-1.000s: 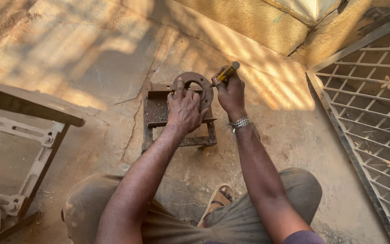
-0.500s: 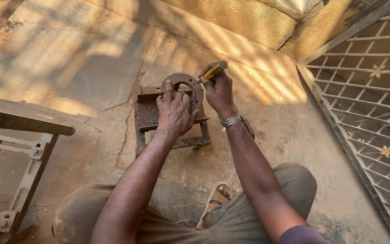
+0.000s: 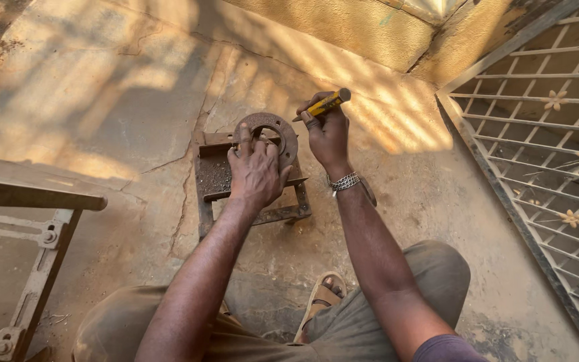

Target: The person sits on the ground holding a rusty cast-iron flange mounted on a metal bracket and uses a yellow-handled hand tool to scrape and work around the flange's bolt holes and edges, repositioning the part by hand as they work around it.

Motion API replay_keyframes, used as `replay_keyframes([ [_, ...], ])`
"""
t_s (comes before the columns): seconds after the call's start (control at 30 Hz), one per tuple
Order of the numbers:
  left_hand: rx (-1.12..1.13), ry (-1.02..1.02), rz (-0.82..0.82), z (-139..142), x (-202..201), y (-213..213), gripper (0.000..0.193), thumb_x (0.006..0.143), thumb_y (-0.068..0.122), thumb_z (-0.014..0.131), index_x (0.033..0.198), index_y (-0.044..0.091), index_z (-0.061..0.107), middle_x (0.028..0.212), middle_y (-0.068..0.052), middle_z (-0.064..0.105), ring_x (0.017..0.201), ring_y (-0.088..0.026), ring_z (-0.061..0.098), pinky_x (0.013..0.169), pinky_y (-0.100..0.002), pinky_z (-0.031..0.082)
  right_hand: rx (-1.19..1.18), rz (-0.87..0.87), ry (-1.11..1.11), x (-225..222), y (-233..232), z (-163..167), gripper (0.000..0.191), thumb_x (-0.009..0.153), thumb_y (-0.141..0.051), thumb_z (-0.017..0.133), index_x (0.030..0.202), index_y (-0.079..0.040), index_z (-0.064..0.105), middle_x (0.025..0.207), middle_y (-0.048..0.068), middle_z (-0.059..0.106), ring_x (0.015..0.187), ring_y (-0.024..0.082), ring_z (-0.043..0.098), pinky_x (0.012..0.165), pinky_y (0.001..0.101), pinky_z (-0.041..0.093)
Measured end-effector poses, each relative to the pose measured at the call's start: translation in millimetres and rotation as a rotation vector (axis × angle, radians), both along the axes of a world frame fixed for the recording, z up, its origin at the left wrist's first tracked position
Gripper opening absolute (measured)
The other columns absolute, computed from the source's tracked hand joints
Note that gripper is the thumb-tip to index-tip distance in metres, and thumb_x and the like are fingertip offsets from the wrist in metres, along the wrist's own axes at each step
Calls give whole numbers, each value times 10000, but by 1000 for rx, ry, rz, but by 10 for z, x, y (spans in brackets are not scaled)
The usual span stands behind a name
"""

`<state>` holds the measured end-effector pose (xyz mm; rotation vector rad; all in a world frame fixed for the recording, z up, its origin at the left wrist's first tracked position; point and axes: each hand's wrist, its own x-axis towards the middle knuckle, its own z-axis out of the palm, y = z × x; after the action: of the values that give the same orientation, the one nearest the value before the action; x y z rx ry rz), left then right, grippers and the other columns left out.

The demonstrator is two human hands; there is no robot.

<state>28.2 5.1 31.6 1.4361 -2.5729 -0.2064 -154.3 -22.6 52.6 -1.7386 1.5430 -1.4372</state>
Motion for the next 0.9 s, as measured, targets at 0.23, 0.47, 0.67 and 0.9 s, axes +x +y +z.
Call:
replay_keyframes([
  [0.23,76,17,4,43,-8,37,489,1021,538,496,1155,74,569,1185,-196,548,1500,-461,196,1001,-733,393,-71,39,-34,2,28,-52,221,999,11,660,1188,-43,560,1036,88,736,988,184,749,889,335,654],
  [0.47,21,4,9,7,-13,4,546,985,559,492,1184,56,562,1232,-223,533,1481,-478,168,1008,-742,380,23,-15,28,-94,-11,-153,130,1020,-55,662,1135,-62,601,1040,66,746,987,188,763,865,322,643],
  [0.67,69,-61,-4,6,-18,-16,568,1015,564,459,1223,43,545,1270,-238,522,1487,-486,144,1043,-748,351,31,1,22,-26,-106,-123,189,993,-69,668,1161,-60,580,1043,69,746,991,190,752,869,332,643],
  [0.9,25,35,20,83,-17,1,557,952,544,542,1192,42,553,1341,-229,508,1481,-484,164,1001,-748,378,-34,6,-14,38,-108,-25,195,989,-2,659,1162,-43,578,1048,89,745,1007,186,750,895,357,644],
])
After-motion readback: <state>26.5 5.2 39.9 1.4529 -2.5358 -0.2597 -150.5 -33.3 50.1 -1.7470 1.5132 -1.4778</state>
